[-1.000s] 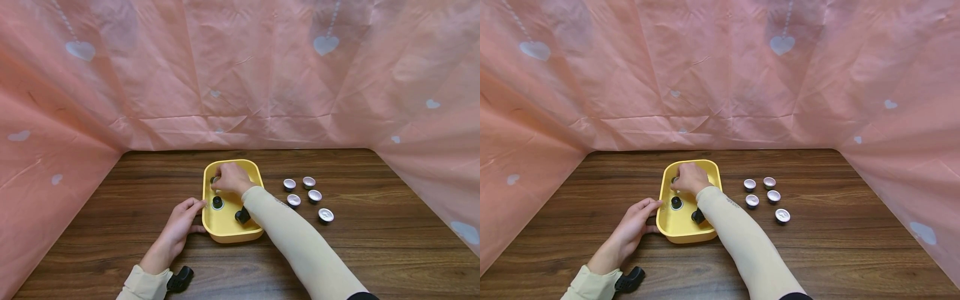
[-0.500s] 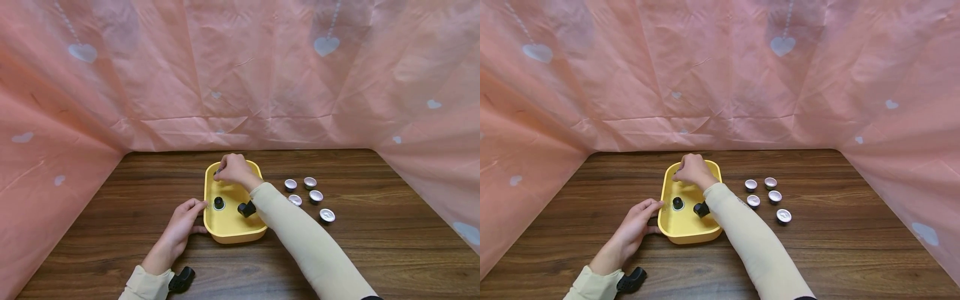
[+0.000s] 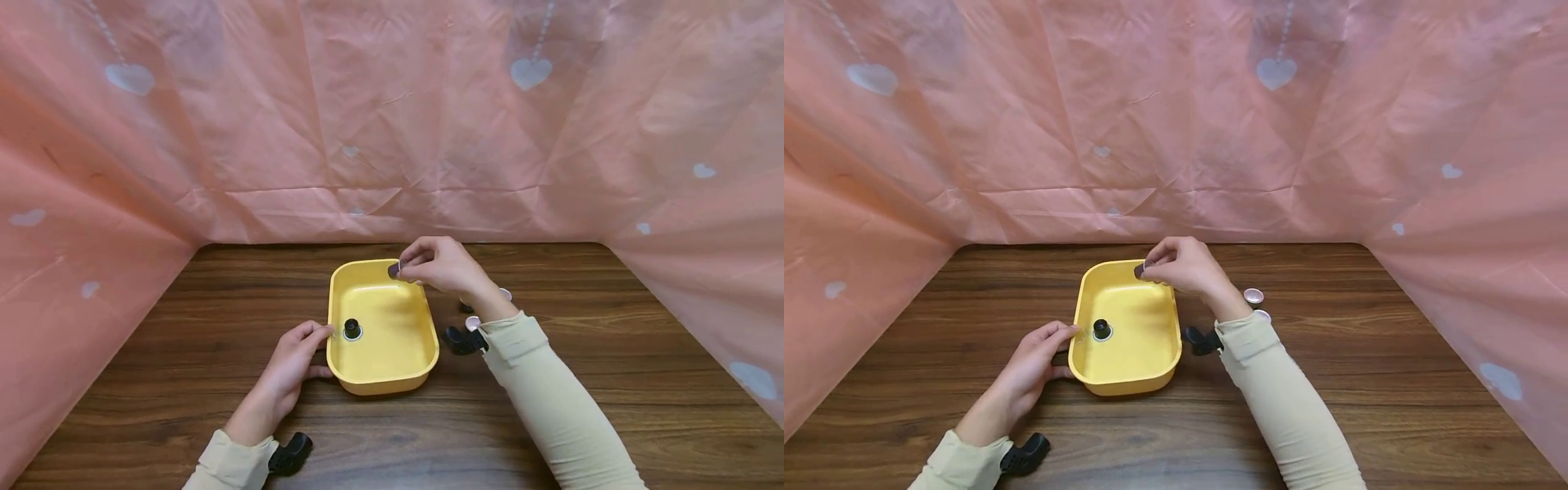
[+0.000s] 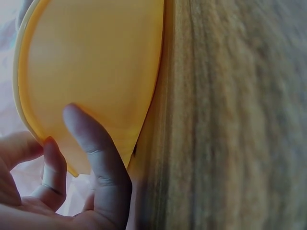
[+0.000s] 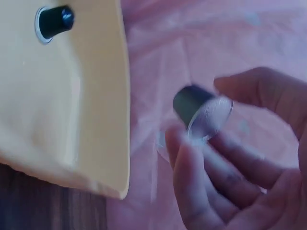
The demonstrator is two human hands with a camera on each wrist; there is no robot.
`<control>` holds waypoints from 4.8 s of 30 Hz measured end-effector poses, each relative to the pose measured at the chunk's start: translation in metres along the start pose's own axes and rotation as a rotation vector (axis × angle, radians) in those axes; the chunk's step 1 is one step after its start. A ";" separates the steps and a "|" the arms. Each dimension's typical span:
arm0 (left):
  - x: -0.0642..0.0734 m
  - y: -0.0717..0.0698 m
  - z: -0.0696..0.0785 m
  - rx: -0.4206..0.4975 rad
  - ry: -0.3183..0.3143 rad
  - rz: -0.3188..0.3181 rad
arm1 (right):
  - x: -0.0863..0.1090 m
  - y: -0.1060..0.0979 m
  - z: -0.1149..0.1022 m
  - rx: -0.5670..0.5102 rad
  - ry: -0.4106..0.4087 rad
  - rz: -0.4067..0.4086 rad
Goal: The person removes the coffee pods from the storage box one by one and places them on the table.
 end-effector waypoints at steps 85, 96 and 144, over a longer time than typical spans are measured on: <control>0.013 -0.021 0.000 -0.065 -0.032 0.016 | 0.106 -0.029 0.011 0.515 -0.423 0.070; 0.009 -0.014 -0.005 -0.047 -0.013 0.007 | 0.070 0.008 -0.054 0.061 -0.449 0.184; 0.002 0.004 0.007 -0.031 0.033 -0.020 | -0.025 0.076 -0.018 0.251 -0.260 0.131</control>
Point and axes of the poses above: each hand's wrist, its own x-axis away from the middle knuckle, its own y-axis out of the palm, z = x × y, the point moved 2 cm from there along -x, towards the middle knuckle, and after that the axes turned 4 degrees about -x, right-handed, at the moved point
